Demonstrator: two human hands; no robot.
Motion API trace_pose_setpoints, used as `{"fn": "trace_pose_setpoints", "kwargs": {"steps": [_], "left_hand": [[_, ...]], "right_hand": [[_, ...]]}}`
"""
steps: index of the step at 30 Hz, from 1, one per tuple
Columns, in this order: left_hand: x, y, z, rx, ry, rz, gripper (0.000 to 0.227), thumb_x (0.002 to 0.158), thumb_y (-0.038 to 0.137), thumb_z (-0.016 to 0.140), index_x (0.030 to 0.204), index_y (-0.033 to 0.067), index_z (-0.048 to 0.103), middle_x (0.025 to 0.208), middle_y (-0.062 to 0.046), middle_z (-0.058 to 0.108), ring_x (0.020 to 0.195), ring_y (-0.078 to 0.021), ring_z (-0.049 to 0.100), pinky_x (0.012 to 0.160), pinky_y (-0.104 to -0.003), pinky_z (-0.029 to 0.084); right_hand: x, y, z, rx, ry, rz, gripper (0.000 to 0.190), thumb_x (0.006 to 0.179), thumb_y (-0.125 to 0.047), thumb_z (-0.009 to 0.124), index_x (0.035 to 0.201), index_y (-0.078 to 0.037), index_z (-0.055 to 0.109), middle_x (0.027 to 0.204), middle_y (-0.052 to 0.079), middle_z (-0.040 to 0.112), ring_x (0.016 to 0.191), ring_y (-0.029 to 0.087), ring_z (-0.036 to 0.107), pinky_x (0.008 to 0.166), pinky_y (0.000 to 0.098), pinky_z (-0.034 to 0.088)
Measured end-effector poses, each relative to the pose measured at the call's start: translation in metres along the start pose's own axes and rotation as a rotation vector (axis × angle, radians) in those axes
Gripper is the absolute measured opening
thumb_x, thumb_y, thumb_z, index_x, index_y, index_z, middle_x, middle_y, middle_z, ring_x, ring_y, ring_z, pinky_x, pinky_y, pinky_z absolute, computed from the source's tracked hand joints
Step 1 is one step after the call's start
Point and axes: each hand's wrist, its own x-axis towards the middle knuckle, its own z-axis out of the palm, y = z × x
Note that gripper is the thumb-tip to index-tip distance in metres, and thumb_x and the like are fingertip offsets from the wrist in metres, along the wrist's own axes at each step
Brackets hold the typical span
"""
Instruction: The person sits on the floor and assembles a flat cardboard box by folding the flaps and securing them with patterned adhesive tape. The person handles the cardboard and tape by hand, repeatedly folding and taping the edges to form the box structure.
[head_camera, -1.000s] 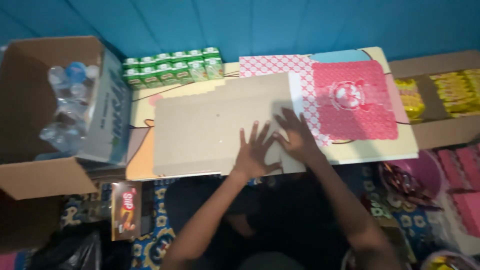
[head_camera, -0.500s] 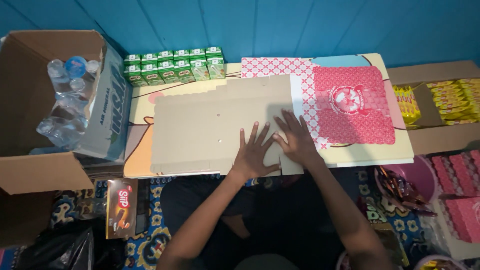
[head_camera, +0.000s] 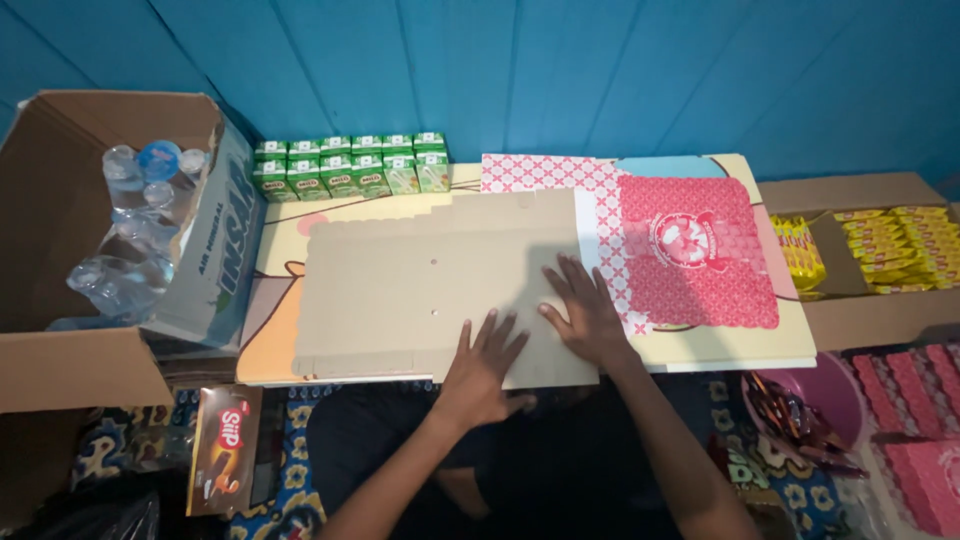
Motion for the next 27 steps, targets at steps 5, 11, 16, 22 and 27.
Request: {"fn": "trace_pose_setpoints", "kwargs": {"steps": [5, 11, 16, 22, 27], "left_hand": [[-0.008, -0.007, 0.004, -0.011, -0.004, -0.010, 0.092, 0.074, 0.046, 0.082, 0.152, 0.0114, 0.047, 0.162, -0.017, 0.035, 0.153, -0.0412, 0.024, 0.120, -0.065, 0.018], [-0.008, -0.005, 0.001, -0.048, 0.004, -0.013, 0.089, 0.076, 0.046, 0.082, 0.151, 0.0129, 0.047, 0.161, -0.016, 0.036, 0.152, -0.0408, 0.024, 0.119, -0.065, 0.017], [-0.008, -0.008, 0.002, -0.035, 0.011, -0.005, 0.089, 0.076, 0.047, 0.081, 0.152, 0.0134, 0.047, 0.161, -0.015, 0.036, 0.152, -0.0397, 0.025, 0.120, -0.064, 0.018], [-0.009, -0.008, 0.006, -0.045, 0.044, 0.002, 0.089, 0.076, 0.046, 0.081, 0.152, 0.0138, 0.047, 0.161, -0.015, 0.036, 0.152, -0.0392, 0.025, 0.120, -0.064, 0.018], [-0.013, -0.009, 0.009, -0.044, 0.052, 0.010, 0.087, 0.077, 0.045, 0.081, 0.152, 0.0142, 0.048, 0.162, -0.014, 0.036, 0.153, -0.0382, 0.024, 0.121, -0.063, 0.017]], "right_hand": [[-0.001, 0.005, 0.007, -0.008, 0.022, 0.002, 0.066, 0.098, -0.047, 0.057, 0.154, -0.016, 0.043, 0.164, 0.017, 0.033, 0.153, 0.033, 0.029, 0.123, 0.0539, 0.019], [-0.001, 0.005, 0.007, -0.018, -0.008, 0.013, 0.066, 0.098, -0.046, 0.057, 0.155, -0.015, 0.043, 0.164, 0.017, 0.033, 0.153, 0.034, 0.029, 0.123, 0.0548, 0.019], [0.001, 0.002, 0.003, 0.004, 0.013, 0.008, 0.065, 0.098, -0.046, 0.057, 0.154, -0.015, 0.043, 0.164, 0.017, 0.034, 0.153, 0.034, 0.029, 0.123, 0.0548, 0.020], [0.002, -0.001, -0.001, 0.011, 0.001, 0.011, 0.065, 0.099, -0.045, 0.058, 0.154, -0.015, 0.043, 0.164, 0.017, 0.035, 0.153, 0.035, 0.029, 0.123, 0.0555, 0.019], [-0.002, 0.000, 0.002, 0.010, -0.001, 0.016, 0.065, 0.099, -0.045, 0.057, 0.155, -0.015, 0.043, 0.164, 0.017, 0.035, 0.153, 0.035, 0.029, 0.123, 0.0556, 0.020]]}}
